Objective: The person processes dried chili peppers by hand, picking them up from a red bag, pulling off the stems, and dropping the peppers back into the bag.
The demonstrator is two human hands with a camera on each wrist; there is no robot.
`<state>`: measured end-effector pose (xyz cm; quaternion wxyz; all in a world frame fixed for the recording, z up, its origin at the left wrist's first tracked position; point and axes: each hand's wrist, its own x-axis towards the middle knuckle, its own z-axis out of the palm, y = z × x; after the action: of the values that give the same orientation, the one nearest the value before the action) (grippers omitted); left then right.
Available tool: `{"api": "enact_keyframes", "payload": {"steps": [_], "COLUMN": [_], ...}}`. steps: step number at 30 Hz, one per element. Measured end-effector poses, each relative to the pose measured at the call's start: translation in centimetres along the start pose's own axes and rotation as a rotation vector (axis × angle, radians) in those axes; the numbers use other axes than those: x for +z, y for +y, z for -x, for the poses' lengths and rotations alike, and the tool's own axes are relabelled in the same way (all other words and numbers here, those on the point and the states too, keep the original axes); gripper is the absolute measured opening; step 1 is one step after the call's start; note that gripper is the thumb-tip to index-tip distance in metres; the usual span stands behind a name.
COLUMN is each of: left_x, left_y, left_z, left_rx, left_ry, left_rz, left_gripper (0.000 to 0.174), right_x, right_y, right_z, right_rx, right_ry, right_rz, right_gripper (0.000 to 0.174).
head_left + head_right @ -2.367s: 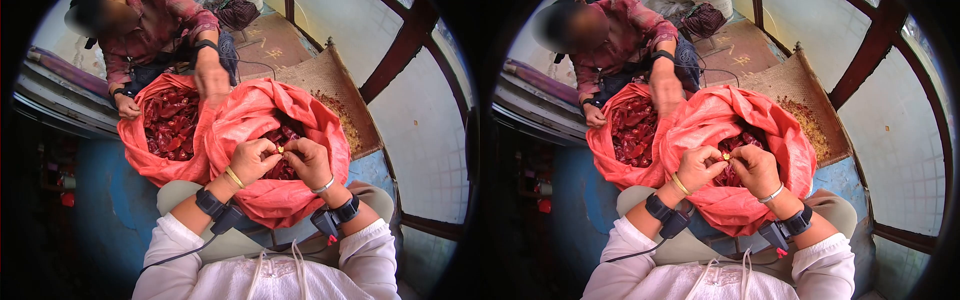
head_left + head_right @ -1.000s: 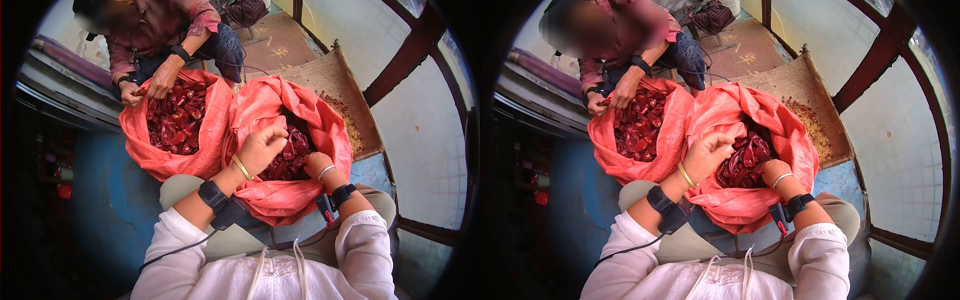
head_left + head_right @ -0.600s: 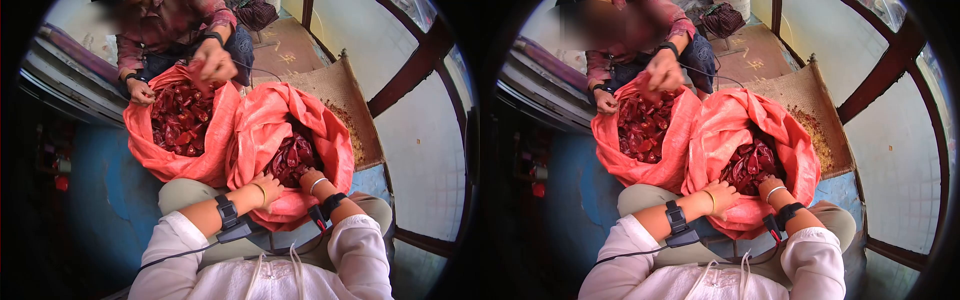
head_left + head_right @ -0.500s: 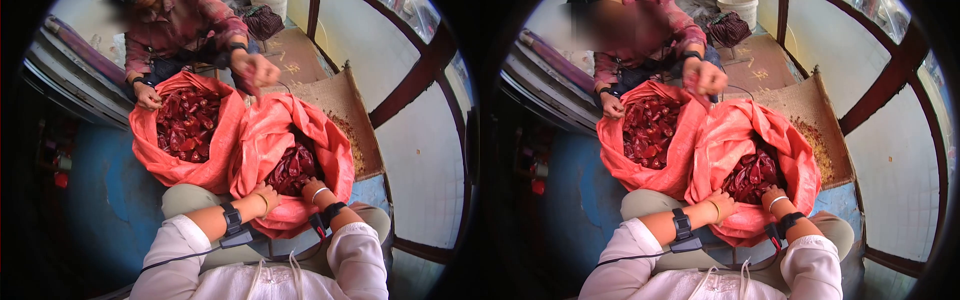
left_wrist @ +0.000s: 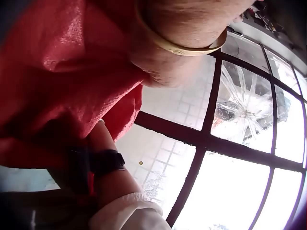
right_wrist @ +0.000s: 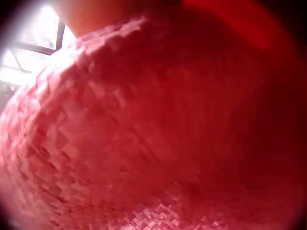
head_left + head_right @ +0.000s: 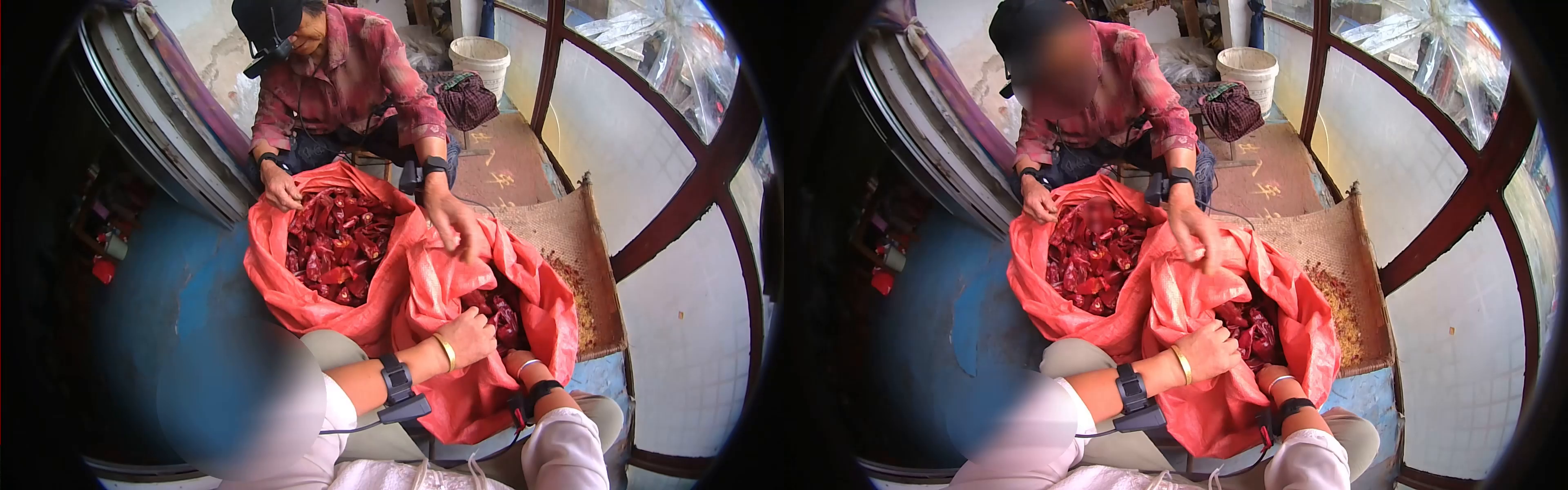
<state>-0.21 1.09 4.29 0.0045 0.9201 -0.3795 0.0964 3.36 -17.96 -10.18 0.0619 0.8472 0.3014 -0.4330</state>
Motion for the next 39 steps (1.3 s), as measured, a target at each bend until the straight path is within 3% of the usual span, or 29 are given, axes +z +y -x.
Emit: {"api": "enact_keyframes", "payload": {"steps": [5,8,11,13,14,16,19,21,22,23,24,25,27,28,30,31,33,39], "left_x": [1.7,2.2,3.0,2.9,2.3,2.5,2.3,0.8,0.9,0.9,0.7,0.6,0.9,1.5,1.6,1.5,1.3,1.4], "left_y": [0.3,0.1,0.3,0.4,0.3,0.3,0.1,-0.2,-0.2,-0.2,-0.2,-0.2,-0.3,-0.4,-0.2,0.0,0.3,0.2], "left_z": [0.4,0.6,0.8,0.9,0.8,0.9,0.7,0.3,0.2,0.1,-0.1,-0.3,-0.5,-0.3,-0.3,-0.4,-0.7,-1.3], "left_rx": [-0.111,-0.098,-0.097,-0.112,-0.112,-0.106,-0.120,-0.058,-0.113,-0.111,-0.191,-0.271,-0.306,-0.301,-0.306,-0.305,-0.283,-0.254], "left_ry": [-0.419,-0.406,-0.482,-0.604,-0.605,-0.583,-0.596,-0.694,-0.732,-0.732,-0.684,-0.636,-0.623,-0.490,-0.287,-0.287,-0.083,0.118], "left_rz": [0.177,0.179,0.246,0.258,0.269,0.273,0.264,0.415,0.485,0.487,0.536,0.583,0.591,0.555,0.499,0.501,0.509,0.634], "left_gripper": [0.015,0.016,0.017,0.015,0.016,0.017,0.017,0.027,0.041,0.041,0.040,0.040,0.037,0.036,0.039,0.039,0.039,0.035], "right_x": [4.1,4.6,5.6,4.6,5.5,6.9,2.0,-0.3,-2.0,-2.8,-3.1,-3.6,-4.8,-5.4,-6.8,-7.4,-8.3,-9.7], "right_y": [1.2,1.0,1.1,0.3,0.7,1.3,-0.6,-0.9,-1.3,-1.4,-1.1,-0.6,0.4,0.4,-0.3,-0.8,-1.7,-2.4], "right_z": [-3.7,-3.4,-4.2,-2.5,-2.9,-4.8,-0.9,0.8,1.8,2.4,2.3,2.6,3.1,4.0,6.3,7.3,8.9,11.1], "right_rx": [-0.076,0.062,0.076,0.046,0.057,0.080,0.019,-0.023,0.029,0.079,0.011,0.048,-0.058,-0.054,-0.213,-0.212,-0.204,-0.280], "right_ry": [-0.124,-0.062,0.016,0.164,0.152,0.332,0.298,0.371,0.413,0.457,0.601,0.588,0.621,0.618,0.678,0.677,0.441,0.377], "right_rz": [0.151,0.017,0.026,0.086,0.079,-0.059,0.054,0.070,0.006,-0.059,0.000,-0.025,-0.102,-0.103,-0.783,-0.783,-1.348,-1.604], "right_gripper": [0.035,0.036,0.035,0.028,0.028,0.025,0.024,0.023,0.021,0.021,0.020,0.022,0.016,0.016,0.013,0.013,0.010,0.008]}}
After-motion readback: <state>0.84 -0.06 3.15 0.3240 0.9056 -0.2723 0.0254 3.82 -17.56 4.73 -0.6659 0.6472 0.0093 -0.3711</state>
